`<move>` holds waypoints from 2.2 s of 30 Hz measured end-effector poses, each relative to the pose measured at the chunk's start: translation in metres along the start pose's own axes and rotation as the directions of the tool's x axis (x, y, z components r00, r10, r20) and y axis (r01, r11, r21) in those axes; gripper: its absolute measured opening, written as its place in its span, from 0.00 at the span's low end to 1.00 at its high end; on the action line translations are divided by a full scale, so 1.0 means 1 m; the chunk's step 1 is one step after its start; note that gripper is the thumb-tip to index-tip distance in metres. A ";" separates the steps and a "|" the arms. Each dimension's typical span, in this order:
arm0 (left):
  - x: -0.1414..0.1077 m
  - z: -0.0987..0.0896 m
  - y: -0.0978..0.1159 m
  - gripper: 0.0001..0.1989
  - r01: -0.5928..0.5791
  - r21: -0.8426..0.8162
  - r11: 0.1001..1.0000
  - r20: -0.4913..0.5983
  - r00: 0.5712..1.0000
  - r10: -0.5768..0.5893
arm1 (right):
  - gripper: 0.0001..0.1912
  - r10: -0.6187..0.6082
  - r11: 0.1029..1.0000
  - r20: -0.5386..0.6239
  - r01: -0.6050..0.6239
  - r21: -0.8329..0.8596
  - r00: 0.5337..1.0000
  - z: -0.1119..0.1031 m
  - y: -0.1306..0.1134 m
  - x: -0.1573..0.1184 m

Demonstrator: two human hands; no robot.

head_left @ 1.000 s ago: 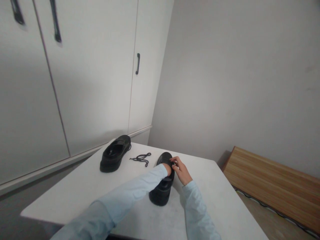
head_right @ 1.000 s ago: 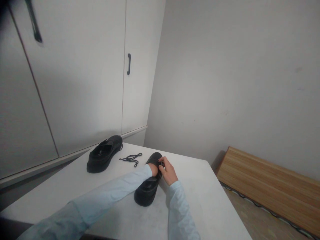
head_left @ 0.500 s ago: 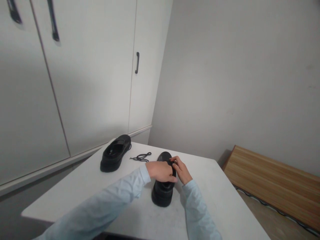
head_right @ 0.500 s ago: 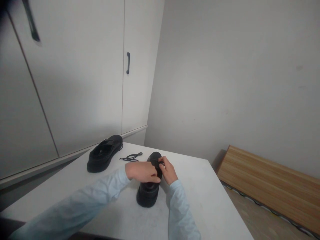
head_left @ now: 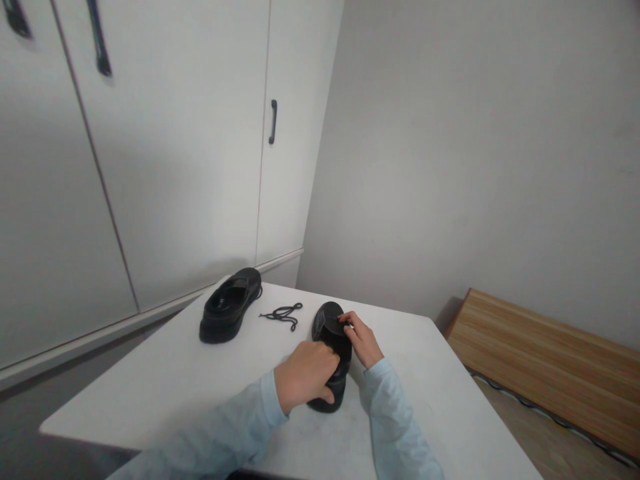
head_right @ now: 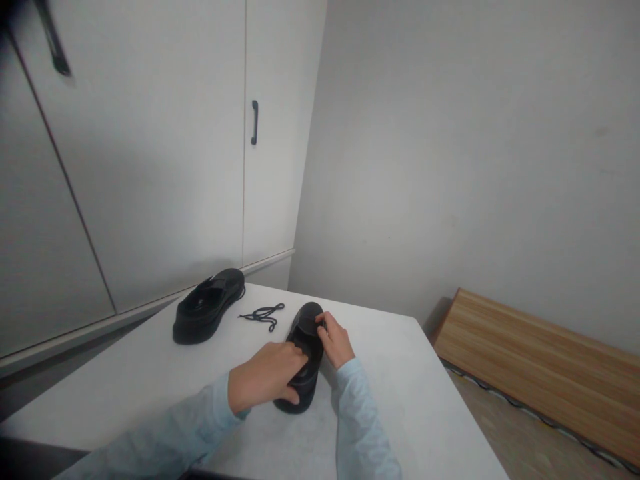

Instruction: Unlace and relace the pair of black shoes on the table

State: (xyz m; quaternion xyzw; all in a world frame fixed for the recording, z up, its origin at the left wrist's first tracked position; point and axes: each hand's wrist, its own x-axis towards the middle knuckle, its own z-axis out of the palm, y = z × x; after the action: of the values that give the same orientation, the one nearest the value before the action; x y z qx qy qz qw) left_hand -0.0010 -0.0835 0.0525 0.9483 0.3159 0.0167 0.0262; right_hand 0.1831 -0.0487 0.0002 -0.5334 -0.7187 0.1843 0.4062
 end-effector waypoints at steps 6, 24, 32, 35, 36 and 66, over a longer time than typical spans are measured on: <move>0.018 -0.010 -0.010 0.20 -0.119 -0.003 0.993 0.230 0.966 0.116 | 0.09 0.010 1.000 0.000 -0.010 -0.005 1.000 -0.001 -0.002 0.000; 0.025 -0.012 -0.020 0.20 -0.193 -0.192 0.962 0.271 0.932 0.241 | 0.12 -0.033 0.991 -0.005 0.032 -0.129 0.999 0.002 0.001 -0.001; 0.011 -0.032 -0.086 0.17 0.027 -0.806 0.591 -0.039 0.994 -0.100 | 0.12 -0.072 0.982 -0.006 0.070 -0.176 0.997 0.004 0.002 0.000; 0.020 -0.007 -0.114 0.13 0.262 -0.727 0.635 -0.110 0.868 -0.484 | 0.12 -0.081 0.982 -0.002 0.080 -0.174 0.997 0.003 0.001 0.000; 0.022 0.003 -0.121 0.12 0.345 -0.656 0.671 -0.135 0.821 -0.554 | 0.12 -0.082 0.982 0.000 0.080 -0.173 0.997 0.003 0.001 0.000; 0.013 0.053 -0.117 0.16 0.509 -0.074 0.857 -0.129 0.848 -0.515 | 0.17 -0.091 0.988 0.003 0.090 -0.128 0.996 0.006 0.005 0.003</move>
State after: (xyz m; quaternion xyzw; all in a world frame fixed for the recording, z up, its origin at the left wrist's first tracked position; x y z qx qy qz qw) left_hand -0.0581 0.0162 -0.0078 0.8254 0.5578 0.0834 0.0241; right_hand 0.1813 -0.0431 -0.0052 -0.5254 -0.7519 0.1184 0.3802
